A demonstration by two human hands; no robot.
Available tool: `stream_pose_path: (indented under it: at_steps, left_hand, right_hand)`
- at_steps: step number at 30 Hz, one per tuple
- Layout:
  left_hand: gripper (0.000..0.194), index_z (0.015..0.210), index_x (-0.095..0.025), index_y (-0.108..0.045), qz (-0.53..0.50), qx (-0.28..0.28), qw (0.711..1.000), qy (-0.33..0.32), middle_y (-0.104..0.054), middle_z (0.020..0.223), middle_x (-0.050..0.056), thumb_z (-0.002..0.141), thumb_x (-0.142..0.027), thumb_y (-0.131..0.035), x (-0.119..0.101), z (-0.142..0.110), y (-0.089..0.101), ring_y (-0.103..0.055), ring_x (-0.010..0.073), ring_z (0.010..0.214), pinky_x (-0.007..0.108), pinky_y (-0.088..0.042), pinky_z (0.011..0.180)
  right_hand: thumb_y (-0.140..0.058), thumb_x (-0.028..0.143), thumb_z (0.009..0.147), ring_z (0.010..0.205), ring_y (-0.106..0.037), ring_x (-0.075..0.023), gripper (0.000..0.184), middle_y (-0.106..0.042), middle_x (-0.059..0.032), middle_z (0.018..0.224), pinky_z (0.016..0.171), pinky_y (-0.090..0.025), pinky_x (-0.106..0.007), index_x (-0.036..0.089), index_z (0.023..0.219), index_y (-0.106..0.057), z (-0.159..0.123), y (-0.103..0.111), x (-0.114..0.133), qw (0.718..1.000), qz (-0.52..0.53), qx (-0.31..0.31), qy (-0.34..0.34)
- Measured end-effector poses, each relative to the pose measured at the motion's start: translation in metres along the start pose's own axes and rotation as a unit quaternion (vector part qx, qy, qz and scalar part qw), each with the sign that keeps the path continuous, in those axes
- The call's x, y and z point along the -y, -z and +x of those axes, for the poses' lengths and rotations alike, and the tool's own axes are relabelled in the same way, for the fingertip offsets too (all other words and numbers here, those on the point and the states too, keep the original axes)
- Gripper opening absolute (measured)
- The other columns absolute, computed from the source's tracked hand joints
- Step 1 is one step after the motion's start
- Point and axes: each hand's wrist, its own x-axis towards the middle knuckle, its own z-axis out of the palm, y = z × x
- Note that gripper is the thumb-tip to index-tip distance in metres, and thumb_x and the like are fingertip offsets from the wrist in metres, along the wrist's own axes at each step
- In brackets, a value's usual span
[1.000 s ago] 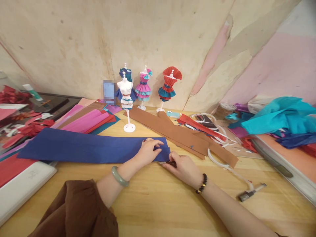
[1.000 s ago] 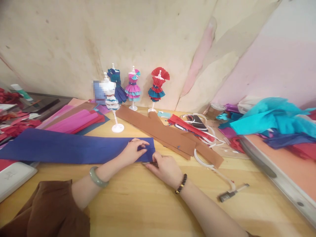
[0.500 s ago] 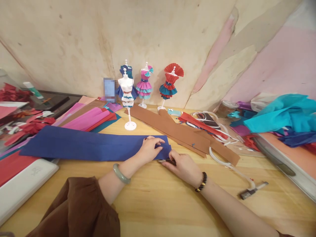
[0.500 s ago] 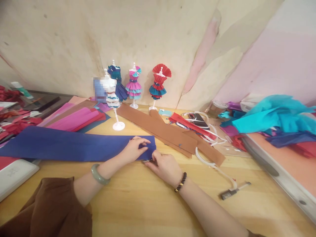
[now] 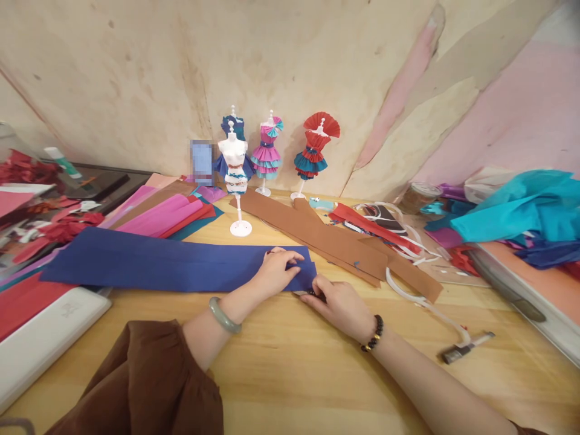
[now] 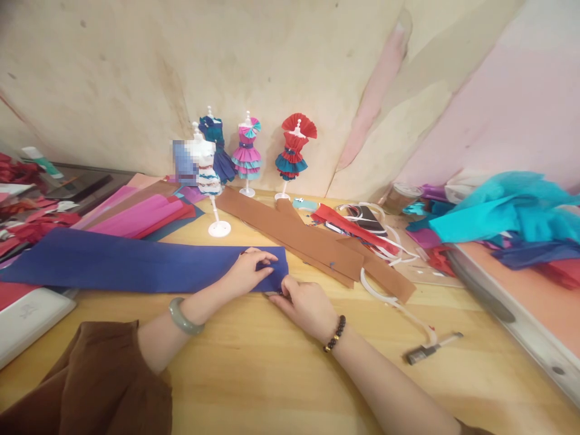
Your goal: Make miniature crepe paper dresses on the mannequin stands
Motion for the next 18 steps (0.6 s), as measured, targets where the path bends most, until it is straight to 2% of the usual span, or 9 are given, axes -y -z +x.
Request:
stream_pose_path:
  at_steps: [12,18]
  left_hand:
    - [0.027,0.104,-0.026,-0.068,0.011,0.000,1.000,-0.005,-0.069,0.096,0.002,0.080,-0.016,-0.061,0.002,0.002,-0.001,-0.056,0.0212,0.104,0.039,-0.039,0.095]
    - [0.026,0.102,-0.025,-0.068,-0.001,-0.002,1.000,-0.006,-0.069,0.096,0.002,0.079,-0.015,-0.062,0.002,0.002,-0.001,-0.058,0.0195,0.101,0.035,-0.042,0.094]
  right_hand:
    - [-0.051,0.047,0.089,0.049,-0.054,-0.0142,0.029,-0.057,0.0039,0.056,0.049,-0.028,-0.024,0.023,0.075,-0.044,0.002,-0.002,0.008,1.000,-0.005,0.000,0.000]
    - [-0.047,0.046,0.091,0.047,-0.053,-0.0140,0.029,-0.056,0.0038,0.054,0.049,-0.026,-0.025,0.023,0.075,-0.044,0.002,-0.005,0.008,1.000,-0.016,-0.011,0.013]
